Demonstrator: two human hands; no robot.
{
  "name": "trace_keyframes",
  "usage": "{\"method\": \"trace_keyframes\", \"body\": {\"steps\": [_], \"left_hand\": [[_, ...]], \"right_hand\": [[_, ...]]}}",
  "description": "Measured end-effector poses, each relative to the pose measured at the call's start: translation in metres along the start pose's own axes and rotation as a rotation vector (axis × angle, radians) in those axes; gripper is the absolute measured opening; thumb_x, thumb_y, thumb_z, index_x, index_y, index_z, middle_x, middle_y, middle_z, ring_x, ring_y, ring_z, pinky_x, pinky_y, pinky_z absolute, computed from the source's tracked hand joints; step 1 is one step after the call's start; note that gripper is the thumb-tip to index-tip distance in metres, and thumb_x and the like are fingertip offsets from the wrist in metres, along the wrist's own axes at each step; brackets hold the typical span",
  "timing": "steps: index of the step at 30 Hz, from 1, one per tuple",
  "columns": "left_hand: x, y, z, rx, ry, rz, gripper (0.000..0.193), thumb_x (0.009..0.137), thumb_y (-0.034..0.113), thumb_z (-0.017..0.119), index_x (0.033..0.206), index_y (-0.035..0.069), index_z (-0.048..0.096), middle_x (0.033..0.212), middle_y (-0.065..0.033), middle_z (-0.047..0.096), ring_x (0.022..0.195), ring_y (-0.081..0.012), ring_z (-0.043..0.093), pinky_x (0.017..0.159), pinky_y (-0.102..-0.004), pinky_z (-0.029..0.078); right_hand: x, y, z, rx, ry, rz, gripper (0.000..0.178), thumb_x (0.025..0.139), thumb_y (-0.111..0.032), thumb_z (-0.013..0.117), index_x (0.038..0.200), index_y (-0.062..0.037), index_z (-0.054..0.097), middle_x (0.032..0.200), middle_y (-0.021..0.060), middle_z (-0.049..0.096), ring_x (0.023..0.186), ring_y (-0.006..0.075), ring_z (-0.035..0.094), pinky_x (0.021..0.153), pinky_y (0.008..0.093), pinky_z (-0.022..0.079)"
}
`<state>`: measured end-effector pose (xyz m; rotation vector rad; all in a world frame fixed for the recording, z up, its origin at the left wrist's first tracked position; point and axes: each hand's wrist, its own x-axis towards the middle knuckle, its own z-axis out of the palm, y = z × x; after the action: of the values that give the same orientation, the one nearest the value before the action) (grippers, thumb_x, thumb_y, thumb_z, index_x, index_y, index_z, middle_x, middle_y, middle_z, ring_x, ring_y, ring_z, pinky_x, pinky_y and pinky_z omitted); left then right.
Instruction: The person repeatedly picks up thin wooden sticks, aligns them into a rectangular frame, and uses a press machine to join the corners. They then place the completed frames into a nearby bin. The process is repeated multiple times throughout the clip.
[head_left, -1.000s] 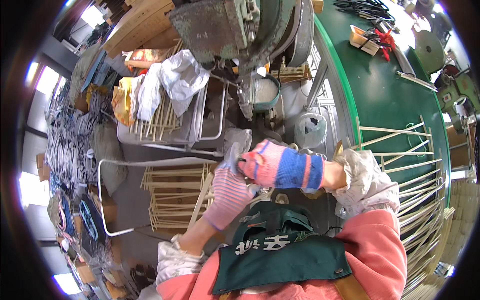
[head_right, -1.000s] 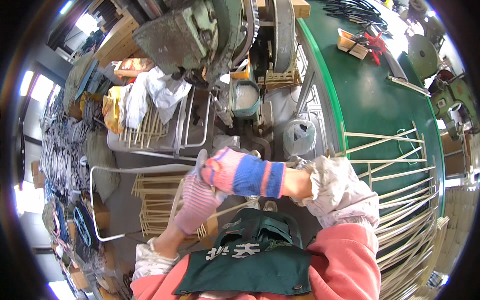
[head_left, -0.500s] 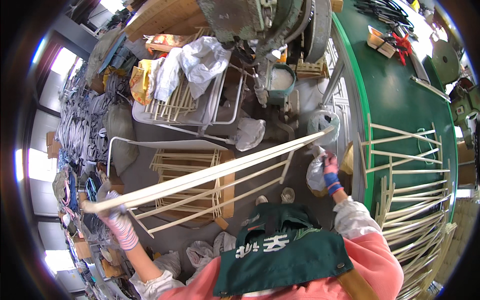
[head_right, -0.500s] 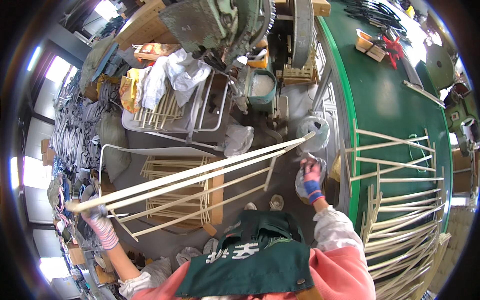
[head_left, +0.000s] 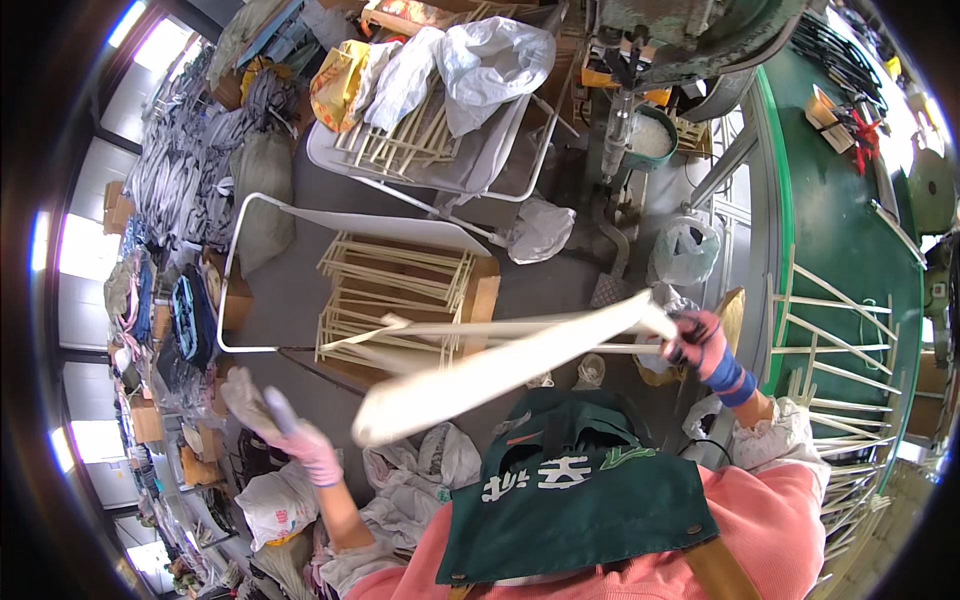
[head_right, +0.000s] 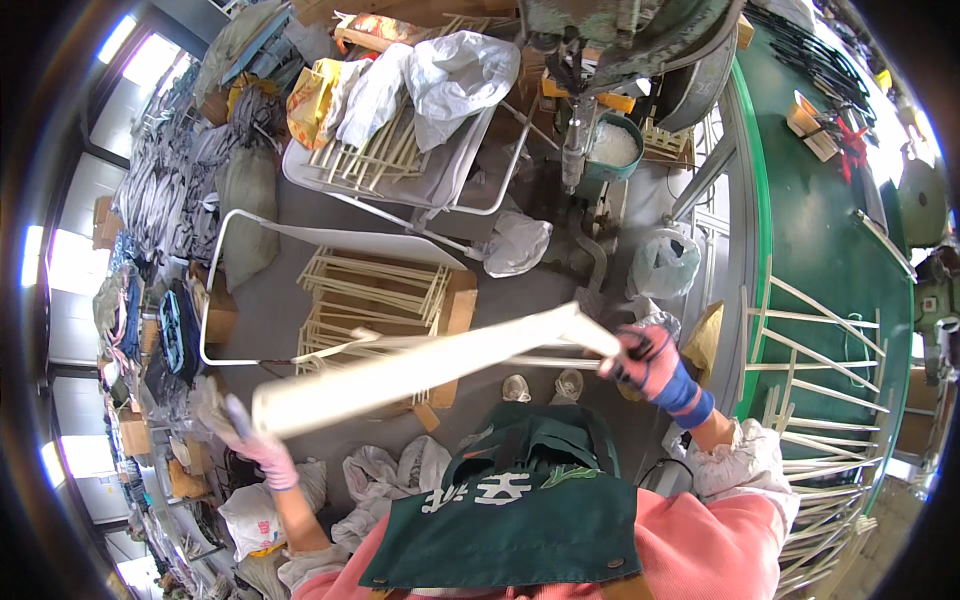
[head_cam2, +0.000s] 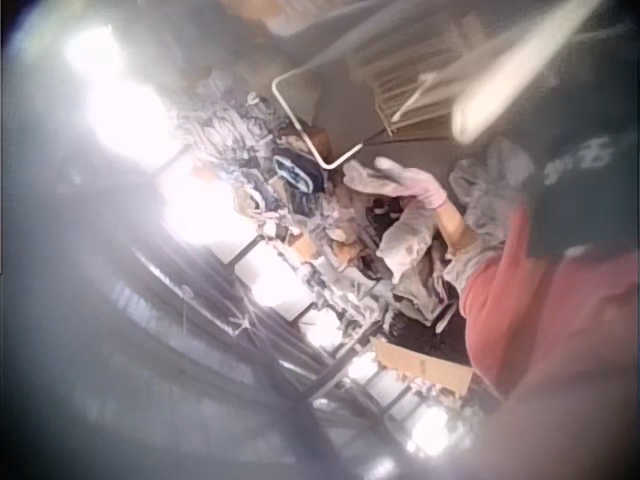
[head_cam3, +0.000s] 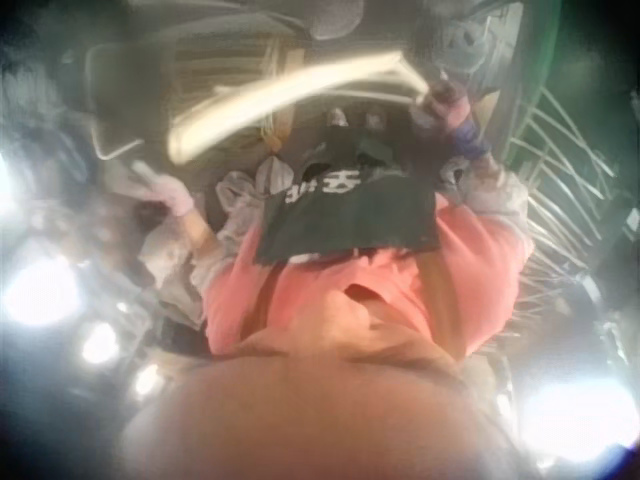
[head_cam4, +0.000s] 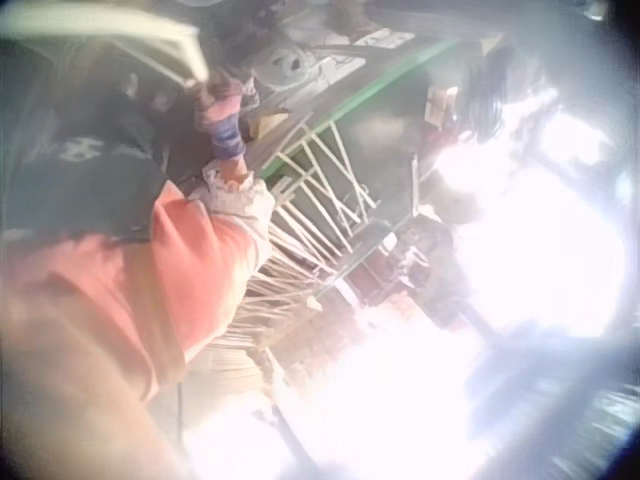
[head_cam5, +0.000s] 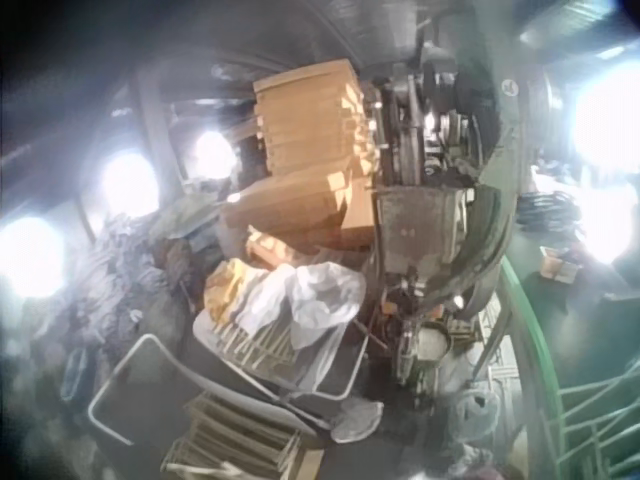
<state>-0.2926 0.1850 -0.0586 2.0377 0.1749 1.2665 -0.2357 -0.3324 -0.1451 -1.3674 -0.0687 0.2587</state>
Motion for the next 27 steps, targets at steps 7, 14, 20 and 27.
{"method": "trace_keyframes", "body": {"steps": [7, 14, 20, 27], "left_hand": [[-0.056, 0.064, 0.091, -0.273, -1.755, -0.298, 0.062, 0.082, 0.038, 0.066, 0.124, -0.003, 0.049, 0.101, -0.0109, 0.065, 0.096, -0.0226, 0.061, 0.086, -0.0337, 0.046], [-0.155, -0.025, 0.171, -0.050, -1.568, -0.221, 0.039, 0.085, 0.030, 0.065, 0.116, 0.006, 0.061, 0.080, -0.0180, 0.066, 0.067, -0.0201, 0.065, 0.065, -0.0314, 0.051], [-0.197, -0.091, 0.251, -0.183, -1.704, -0.236, 0.039, 0.085, 0.032, 0.065, 0.114, 0.006, 0.062, 0.085, -0.0197, 0.066, 0.070, -0.0286, 0.066, 0.066, -0.0317, 0.051], [-0.227, -0.134, 0.243, -0.354, -1.894, -0.155, 0.024, 0.090, 0.023, 0.056, 0.111, 0.014, 0.063, 0.066, -0.0225, 0.056, 0.056, -0.0387, 0.053, 0.054, -0.0399, 0.044]], "right_hand": [[0.016, -0.003, 0.054, -0.950, -0.336, -0.179, 0.019, 0.074, -0.024, 0.073, 0.078, -0.0078, 0.065, 0.058, 0.0123, 0.056, 0.053, 0.0312, 0.055, 0.048, 0.0356, 0.043], [0.041, 0.090, 0.015, -1.447, -0.242, -0.054, 0.037, 0.082, -0.045, 0.058, 0.088, -0.0083, 0.056, 0.063, 0.0103, 0.059, 0.057, 0.0307, 0.060, 0.050, 0.0415, 0.045], [0.034, 0.170, -0.041, -1.600, -0.223, 0.078, 0.029, 0.082, -0.029, 0.056, 0.101, -0.0074, 0.053, 0.076, 0.0124, 0.062, 0.069, 0.0322, 0.063, 0.060, 0.0435, 0.049], [0.011, 0.254, -0.060, -1.564, -0.488, 0.468, 0.034, 0.076, -0.022, 0.057, 0.107, -0.0067, 0.057, 0.096, 0.0142, 0.062, 0.090, 0.0310, 0.061, 0.074, 0.0396, 0.052]]}}
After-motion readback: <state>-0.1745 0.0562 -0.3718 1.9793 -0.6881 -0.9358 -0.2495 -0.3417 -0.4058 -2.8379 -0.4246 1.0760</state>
